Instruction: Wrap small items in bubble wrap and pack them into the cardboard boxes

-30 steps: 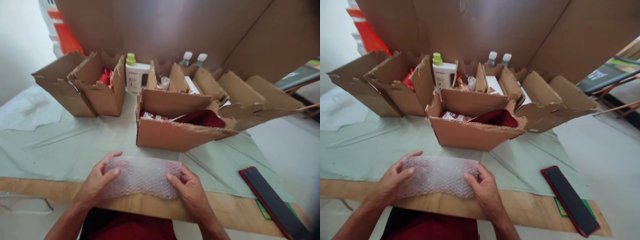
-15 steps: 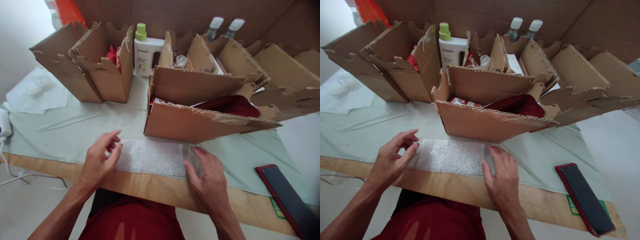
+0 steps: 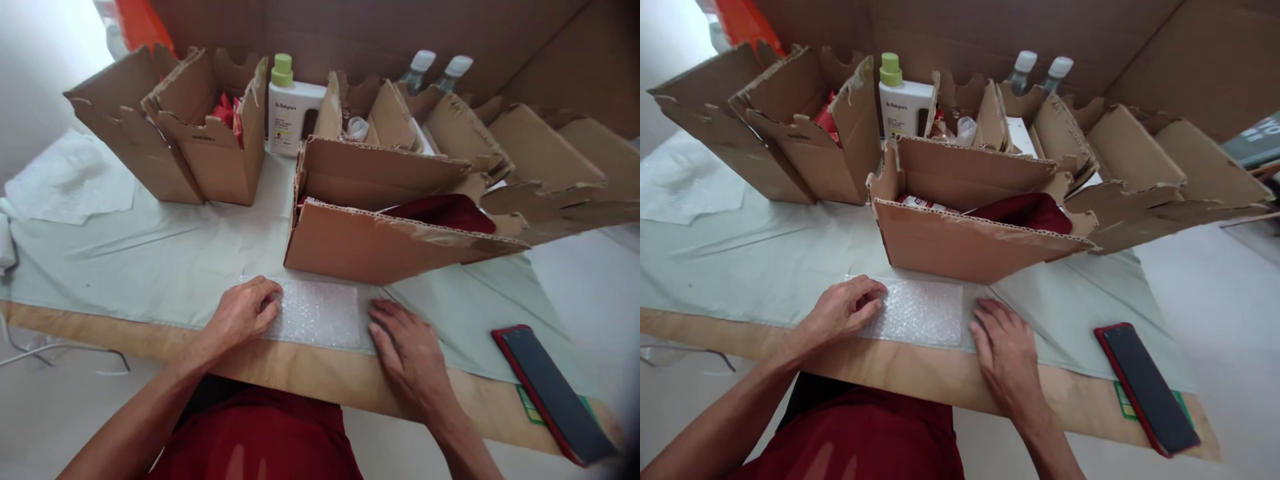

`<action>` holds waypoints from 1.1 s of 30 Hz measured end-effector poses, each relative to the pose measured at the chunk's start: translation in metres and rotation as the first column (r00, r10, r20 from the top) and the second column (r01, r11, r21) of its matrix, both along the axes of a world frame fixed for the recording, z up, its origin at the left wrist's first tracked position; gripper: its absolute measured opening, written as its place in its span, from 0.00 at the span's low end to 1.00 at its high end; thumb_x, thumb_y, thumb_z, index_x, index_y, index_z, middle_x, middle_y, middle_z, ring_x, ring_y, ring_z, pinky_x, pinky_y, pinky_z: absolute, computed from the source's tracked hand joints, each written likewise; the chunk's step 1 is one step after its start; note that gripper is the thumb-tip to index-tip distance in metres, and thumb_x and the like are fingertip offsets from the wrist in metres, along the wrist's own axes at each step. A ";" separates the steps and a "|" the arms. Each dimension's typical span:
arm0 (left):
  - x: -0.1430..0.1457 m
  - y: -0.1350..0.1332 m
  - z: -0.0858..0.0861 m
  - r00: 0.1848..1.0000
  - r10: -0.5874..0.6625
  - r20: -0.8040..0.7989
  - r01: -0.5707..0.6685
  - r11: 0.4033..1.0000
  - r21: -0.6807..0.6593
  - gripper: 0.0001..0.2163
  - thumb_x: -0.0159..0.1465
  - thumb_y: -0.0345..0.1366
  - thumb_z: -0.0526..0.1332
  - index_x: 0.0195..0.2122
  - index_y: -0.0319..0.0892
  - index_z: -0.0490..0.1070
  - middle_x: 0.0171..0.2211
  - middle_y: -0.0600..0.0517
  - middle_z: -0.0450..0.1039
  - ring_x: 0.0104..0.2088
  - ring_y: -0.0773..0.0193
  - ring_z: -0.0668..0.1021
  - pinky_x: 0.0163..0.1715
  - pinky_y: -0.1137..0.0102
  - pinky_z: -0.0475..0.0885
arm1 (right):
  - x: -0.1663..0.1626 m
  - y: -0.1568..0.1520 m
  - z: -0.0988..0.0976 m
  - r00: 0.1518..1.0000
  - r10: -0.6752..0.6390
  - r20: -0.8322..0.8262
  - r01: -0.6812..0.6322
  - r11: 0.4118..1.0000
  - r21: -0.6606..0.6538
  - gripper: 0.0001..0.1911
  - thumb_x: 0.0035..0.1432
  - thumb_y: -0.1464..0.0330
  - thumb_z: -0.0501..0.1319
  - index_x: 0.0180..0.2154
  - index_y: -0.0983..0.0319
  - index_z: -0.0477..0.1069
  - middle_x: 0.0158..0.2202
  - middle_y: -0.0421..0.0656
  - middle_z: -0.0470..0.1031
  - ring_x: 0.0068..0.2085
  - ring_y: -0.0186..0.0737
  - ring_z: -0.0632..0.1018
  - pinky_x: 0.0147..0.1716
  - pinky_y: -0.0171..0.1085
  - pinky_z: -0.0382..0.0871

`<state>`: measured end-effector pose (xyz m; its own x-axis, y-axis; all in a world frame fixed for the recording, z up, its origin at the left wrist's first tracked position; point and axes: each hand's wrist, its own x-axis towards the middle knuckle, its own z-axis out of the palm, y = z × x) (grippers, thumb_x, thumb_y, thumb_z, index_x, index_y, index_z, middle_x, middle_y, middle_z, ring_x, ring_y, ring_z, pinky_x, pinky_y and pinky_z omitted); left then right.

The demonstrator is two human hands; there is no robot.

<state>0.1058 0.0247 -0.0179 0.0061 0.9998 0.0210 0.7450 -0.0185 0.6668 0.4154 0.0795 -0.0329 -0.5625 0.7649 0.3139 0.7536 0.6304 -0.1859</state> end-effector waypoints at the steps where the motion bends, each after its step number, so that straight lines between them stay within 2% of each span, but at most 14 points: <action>1: -0.001 -0.003 0.004 1.000 -0.002 0.020 0.002 1.000 0.020 0.11 0.64 0.33 0.58 0.44 0.45 0.78 0.33 0.51 0.78 0.27 0.63 0.76 0.30 0.69 0.69 | 0.002 0.002 0.003 1.000 -0.013 -0.004 0.013 1.000 0.016 0.18 0.73 0.64 0.50 0.50 0.63 0.76 0.50 0.51 0.81 0.52 0.53 0.78 0.48 0.50 0.69; 3: -0.006 -0.010 0.012 0.999 0.047 0.026 -0.049 0.994 0.096 0.11 0.66 0.35 0.57 0.45 0.45 0.77 0.35 0.51 0.77 0.27 0.64 0.76 0.29 0.70 0.69 | -0.006 0.007 0.009 1.000 -0.001 0.022 0.001 1.000 0.028 0.18 0.73 0.66 0.50 0.50 0.64 0.76 0.49 0.50 0.81 0.51 0.52 0.78 0.47 0.48 0.69; 5: -0.014 -0.020 0.016 0.985 0.163 -0.059 -0.151 0.974 0.169 0.10 0.68 0.38 0.58 0.47 0.45 0.76 0.38 0.50 0.77 0.29 0.63 0.76 0.30 0.70 0.70 | -0.024 0.014 0.010 0.996 -0.004 0.090 -0.001 0.999 0.053 0.18 0.72 0.68 0.50 0.52 0.64 0.76 0.50 0.51 0.81 0.48 0.53 0.78 0.45 0.48 0.68; 7: -0.021 -0.029 0.014 0.940 0.271 -0.208 -0.230 0.952 0.199 0.10 0.66 0.41 0.61 0.46 0.45 0.76 0.38 0.49 0.75 0.33 0.59 0.76 0.33 0.68 0.71 | -0.041 0.020 0.006 0.983 -0.039 0.178 0.021 0.995 0.102 0.18 0.70 0.68 0.51 0.53 0.65 0.75 0.48 0.53 0.81 0.44 0.53 0.77 0.43 0.48 0.67; 10: -0.023 -0.037 0.000 0.888 0.291 -0.356 -0.240 0.954 0.180 0.07 0.62 0.40 0.65 0.38 0.45 0.76 0.36 0.48 0.74 0.38 0.53 0.76 0.39 0.63 0.72 | -0.051 0.025 -0.001 0.972 -0.075 0.223 0.047 0.991 0.129 0.16 0.69 0.68 0.53 0.47 0.65 0.77 0.43 0.54 0.81 0.41 0.54 0.77 0.39 0.47 0.66; 13: -0.014 -0.035 -0.009 0.915 0.246 -0.321 -0.206 0.966 0.154 0.02 0.62 0.34 0.63 0.31 0.45 0.72 0.35 0.47 0.73 0.39 0.52 0.76 0.41 0.62 0.72 | -0.045 0.024 -0.002 0.995 -0.040 0.096 0.036 0.998 0.047 0.13 0.68 0.66 0.54 0.36 0.62 0.76 0.40 0.52 0.81 0.40 0.54 0.78 0.39 0.47 0.67; 16: -0.011 -0.031 -0.002 0.950 0.225 -0.216 -0.203 0.972 0.119 0.04 0.60 0.29 0.59 0.30 0.45 0.69 0.35 0.48 0.74 0.38 0.54 0.77 0.39 0.63 0.71 | -0.034 0.013 0.008 0.994 -0.040 -0.106 0.023 0.987 -0.160 0.11 0.67 0.63 0.56 0.33 0.59 0.72 0.35 0.46 0.80 0.35 0.47 0.79 0.38 0.45 0.70; 19: -0.025 -0.028 0.022 0.973 0.205 -0.105 -0.202 0.979 0.039 0.05 0.60 0.29 0.57 0.33 0.46 0.69 0.29 0.54 0.74 0.29 0.60 0.77 0.32 0.68 0.69 | -0.034 -0.012 0.021 0.949 -0.119 -0.291 -0.035 0.880 -0.474 0.11 0.66 0.60 0.58 0.43 0.57 0.73 0.30 0.41 0.78 0.29 0.40 0.79 0.31 0.37 0.72; 21: -0.039 -0.018 0.038 0.978 0.197 -0.062 -0.193 0.979 0.062 0.07 0.59 0.29 0.58 0.36 0.47 0.71 0.29 0.55 0.76 0.28 0.61 0.77 0.32 0.69 0.68 | -0.045 -0.032 0.026 0.915 -0.148 -0.374 -0.131 0.770 -0.625 0.19 0.66 0.60 0.58 0.57 0.58 0.70 0.34 0.41 0.79 0.31 0.37 0.80 0.32 0.34 0.73; 23: -0.050 0.001 0.050 0.981 0.192 -0.031 -0.186 0.973 0.135 0.12 0.58 0.28 0.60 0.41 0.48 0.74 0.32 0.53 0.78 0.31 0.59 0.79 0.38 0.68 0.70 | -0.064 -0.051 0.027 0.900 -0.132 -0.416 -0.225 0.677 -0.701 0.27 0.68 0.62 0.57 0.66 0.57 0.64 0.34 0.40 0.77 0.31 0.34 0.79 0.32 0.32 0.73; 25: -0.055 0.025 0.054 0.978 0.208 0.015 -0.207 0.959 0.193 0.17 0.55 0.26 0.62 0.44 0.47 0.77 0.34 0.51 0.79 0.37 0.54 0.79 0.47 0.63 0.71 | -0.085 -0.063 0.023 0.901 -0.078 -0.426 -0.287 0.631 -0.721 0.27 0.67 0.65 0.57 0.67 0.57 0.64 0.32 0.39 0.75 0.29 0.34 0.77 0.33 0.32 0.73; 28: -0.055 0.043 0.049 0.970 0.223 0.094 -0.240 0.941 0.238 0.23 0.51 0.23 0.65 0.49 0.44 0.78 0.44 0.46 0.80 0.50 0.46 0.77 0.60 0.53 0.65 | -0.108 -0.066 0.019 0.902 -0.008 -0.433 -0.332 0.630 -0.702 0.20 0.67 0.66 0.55 0.57 0.58 0.76 0.36 0.43 0.78 0.33 0.37 0.78 0.38 0.36 0.73; 30: -0.052 0.028 0.043 0.971 0.176 0.164 -0.213 0.944 0.250 0.25 0.54 0.25 0.66 0.54 0.44 0.77 0.53 0.43 0.77 0.57 0.44 0.74 0.63 0.51 0.62 | -0.112 -0.062 0.019 0.895 -0.024 -0.445 -0.342 0.602 -0.721 0.17 0.67 0.64 0.56 0.51 0.59 0.79 0.40 0.46 0.79 0.37 0.40 0.79 0.39 0.37 0.73; 33: -0.043 -0.030 0.033 0.942 0.045 0.334 -0.115 0.974 0.194 0.24 0.59 0.32 0.69 0.58 0.48 0.76 0.59 0.42 0.74 0.62 0.43 0.71 0.65 0.50 0.62 | -0.107 -0.056 0.023 0.881 -0.151 -0.449 -0.333 0.477 -0.813 0.17 0.66 0.60 0.58 0.49 0.60 0.80 0.34 0.44 0.79 0.34 0.41 0.79 0.34 0.36 0.72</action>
<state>0.0625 -0.0056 0.0146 -0.1160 0.9696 0.2156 0.4928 -0.1323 0.8600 0.3081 0.0235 -0.0098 -0.6443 0.7215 -0.2536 0.3910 0.0258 -0.9200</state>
